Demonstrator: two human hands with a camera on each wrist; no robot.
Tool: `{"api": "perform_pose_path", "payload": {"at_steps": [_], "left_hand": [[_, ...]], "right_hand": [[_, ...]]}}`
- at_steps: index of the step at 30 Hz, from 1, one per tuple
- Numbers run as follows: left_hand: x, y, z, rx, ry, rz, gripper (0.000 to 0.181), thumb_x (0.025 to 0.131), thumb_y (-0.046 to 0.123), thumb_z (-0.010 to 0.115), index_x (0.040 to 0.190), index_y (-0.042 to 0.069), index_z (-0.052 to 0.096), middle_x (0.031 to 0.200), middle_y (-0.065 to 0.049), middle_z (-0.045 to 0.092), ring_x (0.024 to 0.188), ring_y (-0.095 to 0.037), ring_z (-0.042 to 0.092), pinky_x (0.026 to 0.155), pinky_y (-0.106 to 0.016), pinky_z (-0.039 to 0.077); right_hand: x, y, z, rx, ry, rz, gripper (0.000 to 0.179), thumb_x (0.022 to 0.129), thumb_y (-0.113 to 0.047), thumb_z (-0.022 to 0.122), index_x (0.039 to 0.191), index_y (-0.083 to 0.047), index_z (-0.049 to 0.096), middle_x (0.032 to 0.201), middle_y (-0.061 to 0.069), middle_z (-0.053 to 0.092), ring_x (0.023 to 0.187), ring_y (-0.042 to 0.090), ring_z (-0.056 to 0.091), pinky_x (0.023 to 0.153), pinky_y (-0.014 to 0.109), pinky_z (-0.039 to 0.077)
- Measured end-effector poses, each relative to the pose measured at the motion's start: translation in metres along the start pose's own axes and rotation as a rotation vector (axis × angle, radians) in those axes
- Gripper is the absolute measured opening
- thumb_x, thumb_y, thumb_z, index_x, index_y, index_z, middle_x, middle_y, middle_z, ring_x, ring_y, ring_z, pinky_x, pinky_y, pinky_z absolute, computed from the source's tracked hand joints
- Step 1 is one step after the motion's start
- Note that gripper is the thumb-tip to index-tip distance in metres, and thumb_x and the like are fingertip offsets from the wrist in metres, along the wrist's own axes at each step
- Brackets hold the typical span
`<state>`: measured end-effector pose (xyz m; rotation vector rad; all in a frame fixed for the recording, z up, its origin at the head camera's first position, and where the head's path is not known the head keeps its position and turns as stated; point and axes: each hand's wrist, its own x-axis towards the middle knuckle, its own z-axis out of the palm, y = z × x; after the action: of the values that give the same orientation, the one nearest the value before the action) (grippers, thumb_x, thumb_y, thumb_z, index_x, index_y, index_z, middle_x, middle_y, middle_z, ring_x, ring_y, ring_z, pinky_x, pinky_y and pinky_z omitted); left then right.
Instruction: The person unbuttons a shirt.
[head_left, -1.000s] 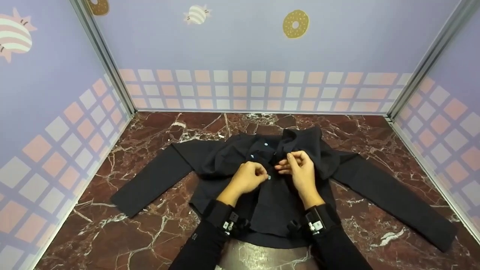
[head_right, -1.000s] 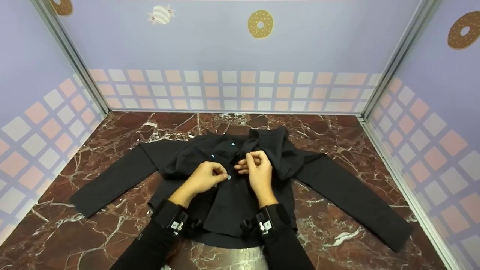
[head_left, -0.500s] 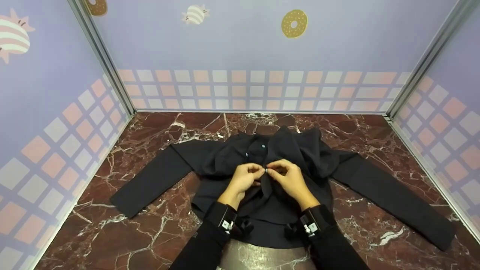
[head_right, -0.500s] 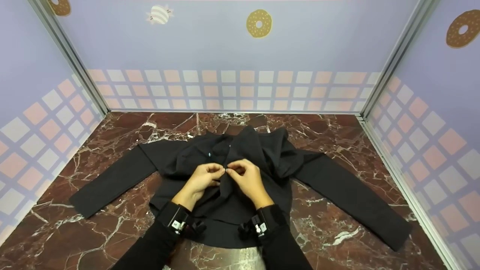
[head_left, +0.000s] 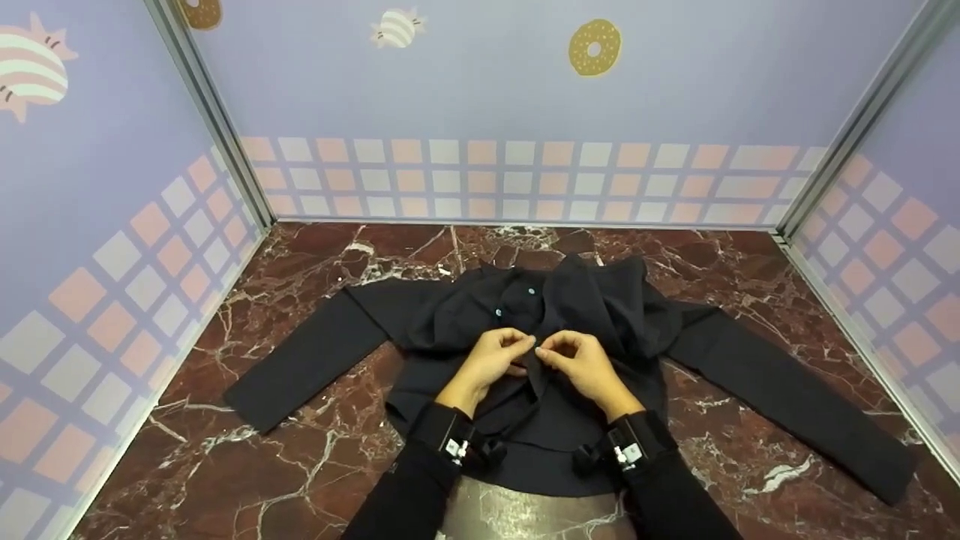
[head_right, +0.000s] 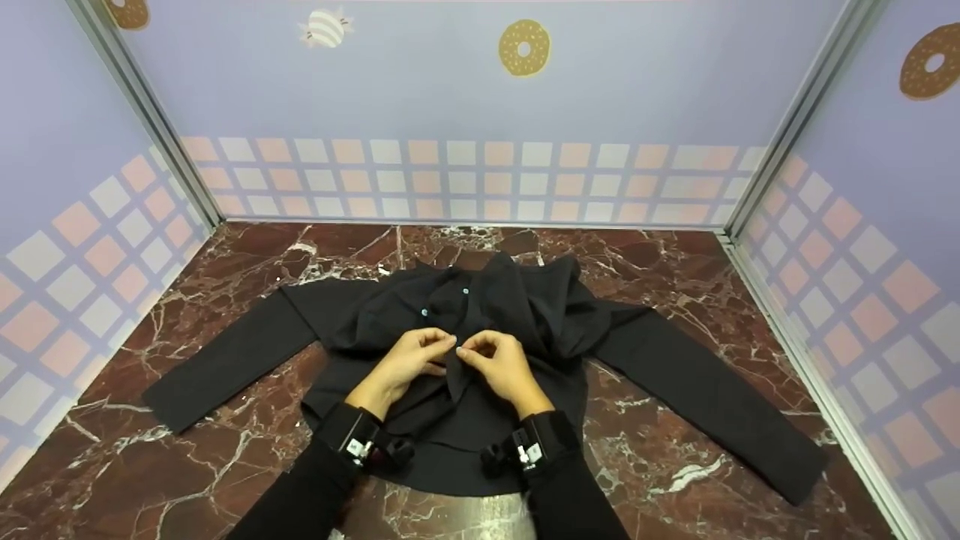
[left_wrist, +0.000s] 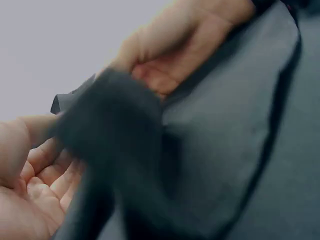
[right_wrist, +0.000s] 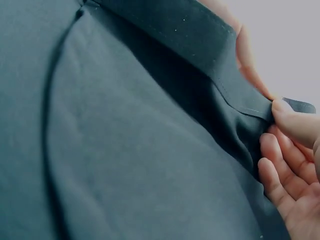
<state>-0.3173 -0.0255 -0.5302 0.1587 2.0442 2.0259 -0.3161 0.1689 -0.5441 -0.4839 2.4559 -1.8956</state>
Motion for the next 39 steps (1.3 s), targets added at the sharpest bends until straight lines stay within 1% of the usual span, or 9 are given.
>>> {"api": "perform_pose_path", "payload": {"at_steps": [3, 6, 10, 16, 22, 26, 31, 36, 39], "left_hand": [[0.001, 0.000, 0.001, 0.011, 0.009, 0.000, 0.021, 0.102, 0.021, 0.069, 0.104, 0.000, 0.071, 0.092, -0.004, 0.067, 0.079, -0.015, 0.066, 0.071, -0.029, 0.060], [0.002, 0.000, 0.002, 0.021, 0.011, 0.006, 0.020, 0.102, 0.018, 0.068, 0.103, -0.001, 0.071, 0.091, -0.004, 0.067, 0.078, -0.014, 0.065, 0.068, -0.027, 0.059], [0.000, -0.001, 0.003, 0.046, 0.003, 0.005, 0.018, 0.104, 0.015, 0.065, 0.103, -0.002, 0.070, 0.092, -0.005, 0.067, 0.078, -0.014, 0.065, 0.069, -0.027, 0.059], [-0.002, -0.001, 0.002, 0.062, -0.022, 0.010, 0.019, 0.105, 0.015, 0.063, 0.104, -0.003, 0.070, 0.092, -0.006, 0.068, 0.076, -0.015, 0.066, 0.072, -0.029, 0.060], [-0.002, 0.000, 0.002, 0.045, -0.039, 0.012, 0.020, 0.105, 0.014, 0.063, 0.102, -0.004, 0.070, 0.086, -0.005, 0.065, 0.073, -0.014, 0.064, 0.072, -0.028, 0.060], [-0.003, 0.001, 0.001, 0.024, -0.038, 0.016, 0.018, 0.104, 0.013, 0.064, 0.102, -0.004, 0.070, 0.086, -0.005, 0.066, 0.072, -0.014, 0.066, 0.071, -0.028, 0.060], [-0.003, -0.001, 0.001, 0.016, -0.012, 0.014, 0.016, 0.101, 0.016, 0.069, 0.100, 0.000, 0.070, 0.085, -0.005, 0.067, 0.072, -0.015, 0.067, 0.068, -0.028, 0.060], [-0.002, -0.002, 0.002, 0.008, -0.009, 0.011, 0.014, 0.099, 0.013, 0.071, 0.100, 0.000, 0.070, 0.084, -0.005, 0.067, 0.070, -0.015, 0.066, 0.068, -0.029, 0.060], [-0.001, -0.002, 0.002, 0.001, -0.009, 0.013, 0.013, 0.099, 0.011, 0.071, 0.100, -0.002, 0.070, 0.083, -0.005, 0.066, 0.070, -0.014, 0.066, 0.067, -0.028, 0.060]], "right_hand": [[0.000, 0.000, -0.001, -0.018, -0.018, -0.012, 0.015, 0.096, -0.016, 0.077, 0.095, -0.002, 0.074, 0.088, 0.009, 0.070, 0.074, 0.019, 0.063, 0.067, 0.026, 0.052], [0.001, 0.000, -0.001, -0.024, -0.029, -0.009, 0.013, 0.096, -0.016, 0.076, 0.095, -0.003, 0.074, 0.088, 0.007, 0.070, 0.075, 0.019, 0.064, 0.067, 0.026, 0.052], [0.000, 0.000, 0.000, -0.031, -0.035, 0.019, 0.013, 0.097, -0.015, 0.075, 0.097, -0.002, 0.073, 0.088, 0.007, 0.070, 0.076, 0.020, 0.063, 0.068, 0.025, 0.052], [-0.002, -0.003, 0.002, -0.056, -0.020, 0.026, 0.014, 0.098, -0.010, 0.072, 0.100, 0.004, 0.071, 0.089, 0.014, 0.069, 0.079, 0.029, 0.065, 0.069, 0.027, 0.052], [-0.008, -0.028, 0.003, -0.071, -0.010, 0.034, 0.010, 0.099, -0.003, 0.068, 0.098, 0.007, 0.070, 0.088, 0.023, 0.068, 0.080, 0.038, 0.066, 0.069, 0.031, 0.054], [-0.012, -0.041, 0.003, -0.064, 0.009, 0.019, 0.008, 0.098, -0.001, 0.069, 0.097, 0.007, 0.071, 0.086, 0.020, 0.069, 0.078, 0.037, 0.066, 0.068, 0.030, 0.055], [-0.012, -0.040, 0.004, -0.019, 0.017, 0.030, 0.010, 0.098, -0.002, 0.069, 0.098, 0.008, 0.071, 0.088, 0.018, 0.070, 0.079, 0.034, 0.066, 0.069, 0.032, 0.056], [-0.012, -0.037, 0.000, -0.007, -0.021, 0.012, 0.012, 0.098, -0.002, 0.070, 0.100, 0.009, 0.071, 0.091, 0.021, 0.070, 0.079, 0.034, 0.066, 0.069, 0.032, 0.056], [-0.007, -0.022, -0.001, -0.026, -0.035, -0.003, 0.013, 0.097, -0.003, 0.071, 0.101, 0.009, 0.072, 0.092, 0.022, 0.070, 0.078, 0.034, 0.066, 0.067, 0.030, 0.055]]}}
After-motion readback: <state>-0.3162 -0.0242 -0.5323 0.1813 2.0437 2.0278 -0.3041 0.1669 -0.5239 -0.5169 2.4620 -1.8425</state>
